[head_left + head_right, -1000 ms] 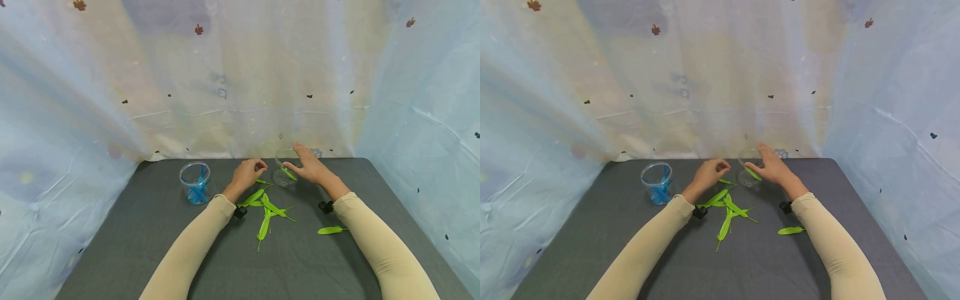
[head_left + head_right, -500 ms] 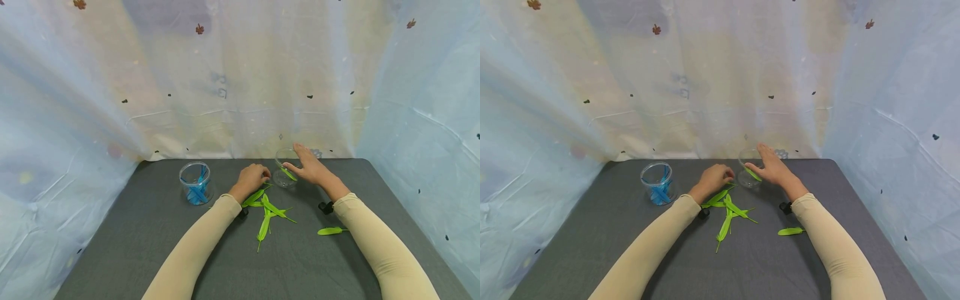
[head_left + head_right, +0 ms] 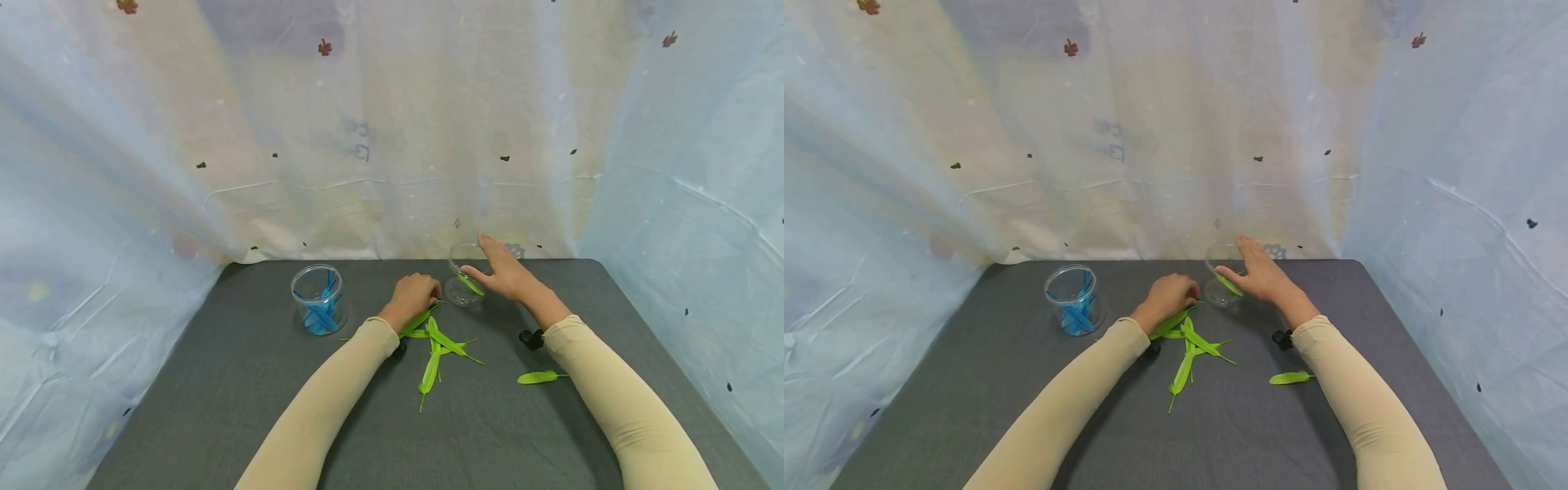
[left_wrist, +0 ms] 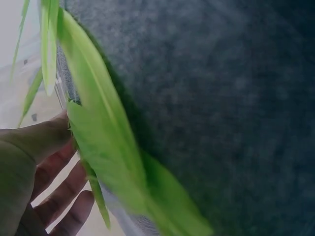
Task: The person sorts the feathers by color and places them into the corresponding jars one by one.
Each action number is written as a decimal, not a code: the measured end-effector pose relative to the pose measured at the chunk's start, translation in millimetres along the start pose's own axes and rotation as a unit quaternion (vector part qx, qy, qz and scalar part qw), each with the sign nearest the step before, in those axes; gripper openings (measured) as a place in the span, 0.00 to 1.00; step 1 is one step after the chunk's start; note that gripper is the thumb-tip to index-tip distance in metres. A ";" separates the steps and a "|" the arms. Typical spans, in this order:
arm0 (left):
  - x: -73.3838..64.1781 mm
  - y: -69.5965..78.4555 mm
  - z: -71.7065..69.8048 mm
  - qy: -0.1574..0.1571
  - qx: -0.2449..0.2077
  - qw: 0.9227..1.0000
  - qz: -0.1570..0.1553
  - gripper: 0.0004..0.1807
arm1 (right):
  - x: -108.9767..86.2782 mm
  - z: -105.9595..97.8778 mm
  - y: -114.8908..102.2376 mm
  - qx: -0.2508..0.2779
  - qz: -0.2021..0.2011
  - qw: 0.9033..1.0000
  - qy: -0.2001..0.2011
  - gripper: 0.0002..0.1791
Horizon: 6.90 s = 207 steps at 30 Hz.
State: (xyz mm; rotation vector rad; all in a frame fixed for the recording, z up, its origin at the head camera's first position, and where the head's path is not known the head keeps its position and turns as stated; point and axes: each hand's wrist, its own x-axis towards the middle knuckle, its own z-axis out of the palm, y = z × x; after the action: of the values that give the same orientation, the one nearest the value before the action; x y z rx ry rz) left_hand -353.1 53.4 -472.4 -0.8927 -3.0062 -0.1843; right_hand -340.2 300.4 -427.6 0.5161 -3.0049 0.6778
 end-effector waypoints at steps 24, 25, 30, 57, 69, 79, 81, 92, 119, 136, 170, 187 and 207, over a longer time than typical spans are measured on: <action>-3.9 -10.7 -7.5 0.066 -0.008 0.998 0.005 0.09 | 0.9 1.8 1.7 0.003 -0.004 1.000 0.005 0.59; -3.9 -11.7 -9.5 0.076 -0.013 0.997 0.004 0.11 | 0.7 1.6 1.7 0.003 -0.004 1.000 0.005 0.59; -4.2 -16.7 -21.3 0.125 -0.056 0.991 0.009 0.11 | 0.2 1.1 0.8 0.005 -0.002 1.000 0.004 0.59; -9.5 -16.1 -86.4 0.302 -0.376 0.876 0.015 0.08 | 1.0 0.7 -1.4 0.005 0.004 1.000 0.004 0.60; -1.7 -4.7 -75.1 0.290 -0.416 0.862 0.019 0.09 | 0.8 0.4 -1.3 0.004 0.007 1.000 0.002 0.60; 4.5 7.8 -62.4 0.248 -0.394 0.885 0.001 0.08 | -0.1 0.4 -2.0 0.012 0.004 1.000 0.002 0.58; 5.2 9.8 -60.5 0.242 -0.384 0.891 -0.002 0.08 | -0.3 0.4 -1.9 0.012 0.002 1.000 0.004 0.58; 5.4 12.6 -52.6 0.186 -0.342 0.921 -0.030 0.13 | 1.4 1.9 -1.5 0.008 -0.002 1.000 0.005 0.59; -23.1 -10.9 -24.9 0.053 -0.244 0.968 -0.037 0.07 | -1.2 0.8 -2.2 -0.002 0.006 1.000 0.005 0.59; -27.7 -6.6 -7.3 -0.020 -0.177 0.984 -0.024 0.09 | -4.1 1.7 -2.8 0.002 0.011 1.000 0.001 0.58; -23.1 7.4 -7.0 -0.063 -0.138 0.986 -0.069 0.09 | -2.7 -0.1 -2.3 0.000 0.005 1.000 0.001 0.58; -19.8 5.5 0.0 -0.056 -0.137 0.986 -0.079 0.11 | -3.3 0.2 -2.7 -0.006 0.004 1.000 0.002 0.58; -25.0 -9.5 -11.9 -0.005 -0.204 0.978 -0.044 0.06 | -3.8 -0.1 -4.4 0.003 0.005 1.000 0.004 0.58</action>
State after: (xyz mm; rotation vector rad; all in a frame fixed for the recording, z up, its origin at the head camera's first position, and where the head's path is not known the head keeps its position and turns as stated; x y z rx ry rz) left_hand -337.6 30.5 -462.5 -0.7760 -3.0708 -0.8223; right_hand -335.2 297.8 -426.0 0.4964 -3.0015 0.6893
